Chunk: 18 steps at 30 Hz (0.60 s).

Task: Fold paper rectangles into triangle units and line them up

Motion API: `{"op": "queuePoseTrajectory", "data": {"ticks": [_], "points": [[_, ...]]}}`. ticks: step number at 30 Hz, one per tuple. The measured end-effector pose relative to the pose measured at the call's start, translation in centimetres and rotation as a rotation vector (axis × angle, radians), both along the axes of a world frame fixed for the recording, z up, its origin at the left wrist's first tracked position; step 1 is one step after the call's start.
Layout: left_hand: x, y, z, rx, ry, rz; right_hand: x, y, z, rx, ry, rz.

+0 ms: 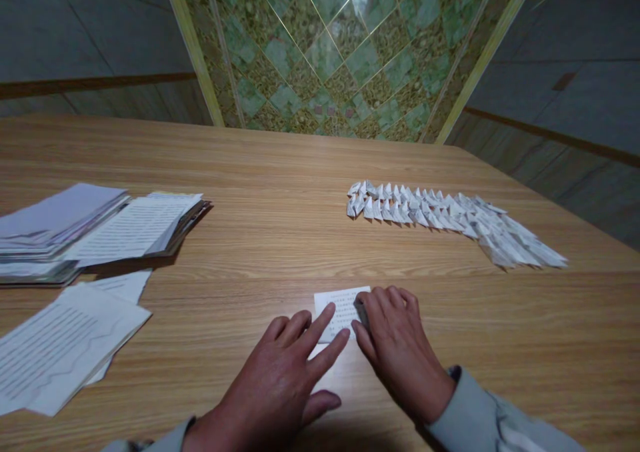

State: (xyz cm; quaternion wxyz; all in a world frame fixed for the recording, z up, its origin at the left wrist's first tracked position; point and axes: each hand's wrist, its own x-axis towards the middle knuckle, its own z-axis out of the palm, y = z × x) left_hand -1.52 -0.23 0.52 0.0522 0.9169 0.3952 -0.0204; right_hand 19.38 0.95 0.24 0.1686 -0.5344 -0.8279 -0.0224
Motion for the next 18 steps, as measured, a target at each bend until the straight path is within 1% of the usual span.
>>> {"op": "queuePoseTrajectory", "data": {"ticks": [6, 10, 14, 18], "points": [[-1.0, 0.1, 0.0, 0.052, -0.045, -0.05, 1.3, 0.2, 0.4, 0.007, -0.102, -0.001], [-1.6, 0.2, 0.7, 0.082, -0.055, -0.081, 1.8, 0.4, 0.4, 0.006, -0.133, 0.015], [-2.1, 0.1, 1.3, 0.153, -0.051, -0.091, 2.0, 0.5, 0.6, -0.056, -0.144, 0.016], [-2.0, 0.4, 0.9, 0.228, -0.118, -0.086, 1.8, 0.7, 1.1, -0.115, -0.125, 0.003]]}}
